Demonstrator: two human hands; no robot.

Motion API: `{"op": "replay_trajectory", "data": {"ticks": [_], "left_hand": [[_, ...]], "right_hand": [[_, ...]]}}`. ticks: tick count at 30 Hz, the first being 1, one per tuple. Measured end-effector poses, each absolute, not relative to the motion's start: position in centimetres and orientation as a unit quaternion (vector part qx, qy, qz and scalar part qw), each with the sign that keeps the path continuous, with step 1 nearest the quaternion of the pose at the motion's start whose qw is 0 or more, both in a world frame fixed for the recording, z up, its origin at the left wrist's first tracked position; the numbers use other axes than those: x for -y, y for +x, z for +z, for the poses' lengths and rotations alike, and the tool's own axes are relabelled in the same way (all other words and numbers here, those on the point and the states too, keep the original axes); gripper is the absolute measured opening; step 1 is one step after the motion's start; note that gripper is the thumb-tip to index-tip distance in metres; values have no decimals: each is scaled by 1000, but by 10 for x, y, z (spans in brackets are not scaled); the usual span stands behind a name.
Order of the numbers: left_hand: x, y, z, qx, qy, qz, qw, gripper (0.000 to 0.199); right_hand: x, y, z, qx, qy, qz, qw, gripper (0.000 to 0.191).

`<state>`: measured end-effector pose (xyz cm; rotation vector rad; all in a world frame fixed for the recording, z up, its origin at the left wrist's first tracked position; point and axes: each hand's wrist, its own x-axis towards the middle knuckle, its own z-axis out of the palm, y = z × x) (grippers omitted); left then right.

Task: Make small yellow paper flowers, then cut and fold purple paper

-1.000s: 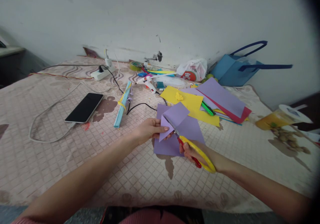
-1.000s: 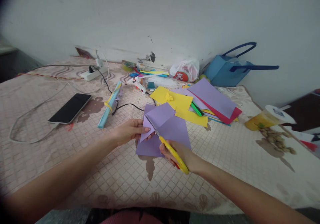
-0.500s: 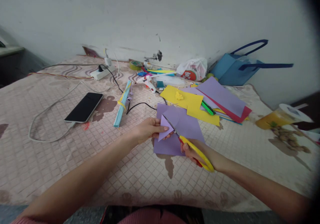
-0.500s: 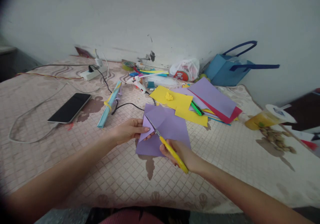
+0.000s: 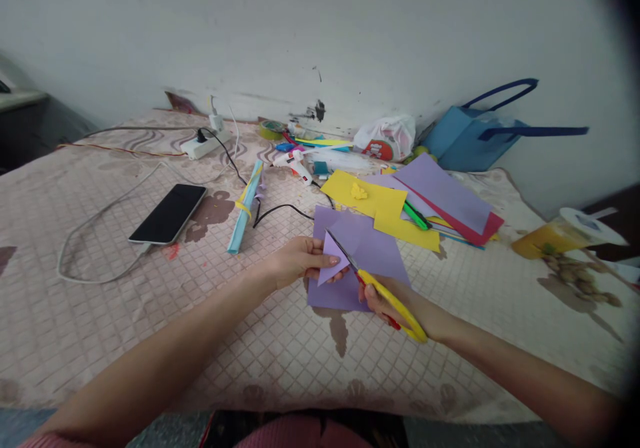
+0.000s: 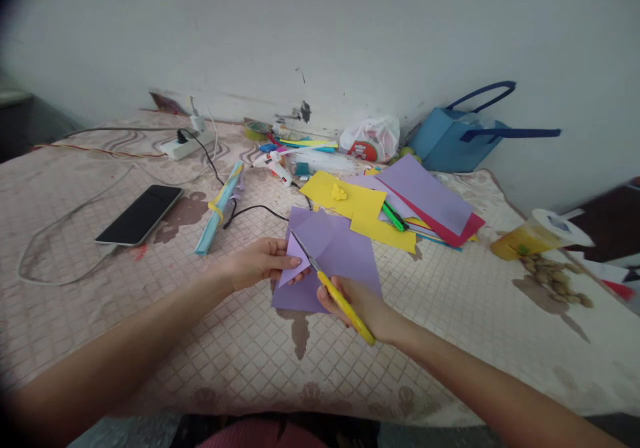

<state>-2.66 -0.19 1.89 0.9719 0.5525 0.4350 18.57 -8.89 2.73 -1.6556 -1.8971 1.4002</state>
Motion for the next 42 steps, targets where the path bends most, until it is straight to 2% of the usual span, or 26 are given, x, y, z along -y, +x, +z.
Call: {"op": "replay_trajectory", "data": {"ticks": [8,14,20,27,32,36,38,42], "left_hand": [[2,-27,19,-254,460,202,826,26],[1,-27,17,-257,459,203,826,28],[-2,-28,14,-245,469,200,825,30],[-3,-28,18,-259,475,191,819,26],[-8,-33,19,-298,515,207,776,27],[-21,-41,13,-346,541,257,722,27],[-25,-44,12,-363,515,283,723,27],[-26,-44,14,-387,504,307,708,28]], "right_hand": [[86,182,33,686,-584,421,106,54],[85,177,39,673,-598,417,123,41],[82,178,42,676,-577,440,128,45],[72,194,36,630,-619,446,143,49],[71,212,50,699,-591,387,112,39],[76,229,50,741,-551,365,118,29],[74,239,47,739,-592,306,99,31],[61,261,33,715,-696,52,46,46]]}}
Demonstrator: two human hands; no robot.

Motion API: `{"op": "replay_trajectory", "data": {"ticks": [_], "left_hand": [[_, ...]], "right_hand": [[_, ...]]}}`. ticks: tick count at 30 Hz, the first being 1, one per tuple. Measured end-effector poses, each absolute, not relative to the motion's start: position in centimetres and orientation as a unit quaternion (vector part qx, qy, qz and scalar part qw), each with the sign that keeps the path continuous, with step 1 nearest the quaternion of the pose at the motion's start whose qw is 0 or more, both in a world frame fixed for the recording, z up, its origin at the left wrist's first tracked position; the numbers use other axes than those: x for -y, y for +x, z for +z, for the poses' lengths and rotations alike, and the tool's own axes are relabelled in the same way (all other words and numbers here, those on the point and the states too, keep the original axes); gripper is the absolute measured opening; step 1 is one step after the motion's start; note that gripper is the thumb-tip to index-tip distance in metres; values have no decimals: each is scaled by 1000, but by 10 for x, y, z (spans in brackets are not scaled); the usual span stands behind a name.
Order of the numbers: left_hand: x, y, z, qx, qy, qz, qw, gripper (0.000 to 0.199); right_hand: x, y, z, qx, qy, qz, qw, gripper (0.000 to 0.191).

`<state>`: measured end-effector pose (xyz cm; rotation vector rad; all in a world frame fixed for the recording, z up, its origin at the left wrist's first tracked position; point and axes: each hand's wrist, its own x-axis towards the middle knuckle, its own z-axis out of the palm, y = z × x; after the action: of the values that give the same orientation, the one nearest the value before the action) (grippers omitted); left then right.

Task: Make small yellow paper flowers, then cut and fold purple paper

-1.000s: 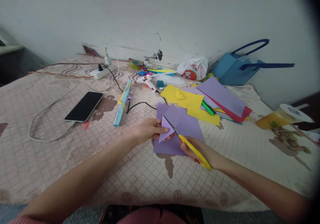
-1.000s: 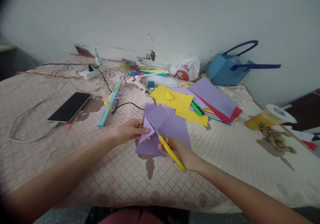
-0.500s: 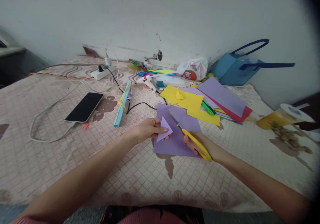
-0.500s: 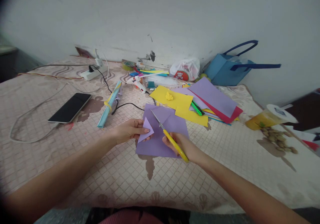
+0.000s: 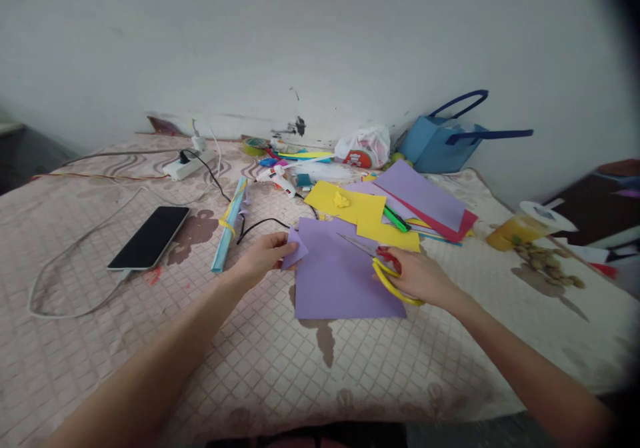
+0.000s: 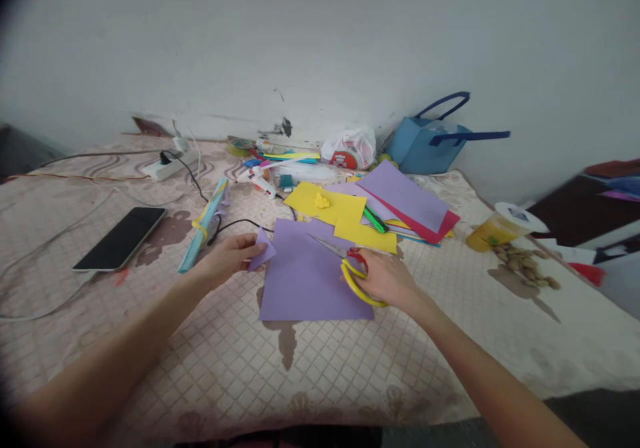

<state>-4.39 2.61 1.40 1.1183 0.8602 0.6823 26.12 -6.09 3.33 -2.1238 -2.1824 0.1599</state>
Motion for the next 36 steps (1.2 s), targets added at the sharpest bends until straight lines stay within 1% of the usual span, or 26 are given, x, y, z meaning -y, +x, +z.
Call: {"op": "replay_trajectory", "data": {"ticks": [1,3,7,10,11,12,14,16,19,22,24,26,29,31,33,36], "left_hand": [[-25,-43,15,-391,508,306,704,29],[-23,-41,15,-397,515,300,698,30],[-18,-37,15,-401,521,295,693,33],[-14,-33,17,-397,519,294,697,34],[-12,-32,19,-394,521,291,699,34],[-10,-30,20,-390,524,290,699,34],[-7,-28,21,-382,533,289,698,35],[-6,-27,21,-378,542,293,691,37],[-6,-27,17,-385,556,297,674,38],[-5,-27,16,-396,573,303,650,38],[-2,-26,17,-399,597,323,617,37],[2,-25,20,-397,644,338,561,37],[8,-23,23,-386,735,332,447,48],[11,-23,24,-378,774,326,388,49],[13,-22,24,-373,786,319,376,46],[13,-21,22,-378,770,311,409,47]], "right_hand": [[57,267,28,711,-702,16,47,48],[51,280,18,710,-701,-11,62,46],[47,299,7,727,-679,-6,104,45],[48,288,20,727,-668,0,157,36],[48,277,27,725,-662,25,186,32],[47,264,34,721,-653,79,220,30],[44,233,47,711,-599,255,266,31],[39,202,52,696,-518,422,263,32],[28,172,45,657,-458,542,253,34],[20,165,31,604,-445,597,284,35],[19,167,23,566,-455,616,306,35],[20,171,19,535,-473,620,325,35],[23,174,17,507,-487,620,349,37],[25,174,17,501,-478,626,359,38],[26,175,16,501,-462,632,369,37],[27,177,13,503,-438,642,378,36]]}}
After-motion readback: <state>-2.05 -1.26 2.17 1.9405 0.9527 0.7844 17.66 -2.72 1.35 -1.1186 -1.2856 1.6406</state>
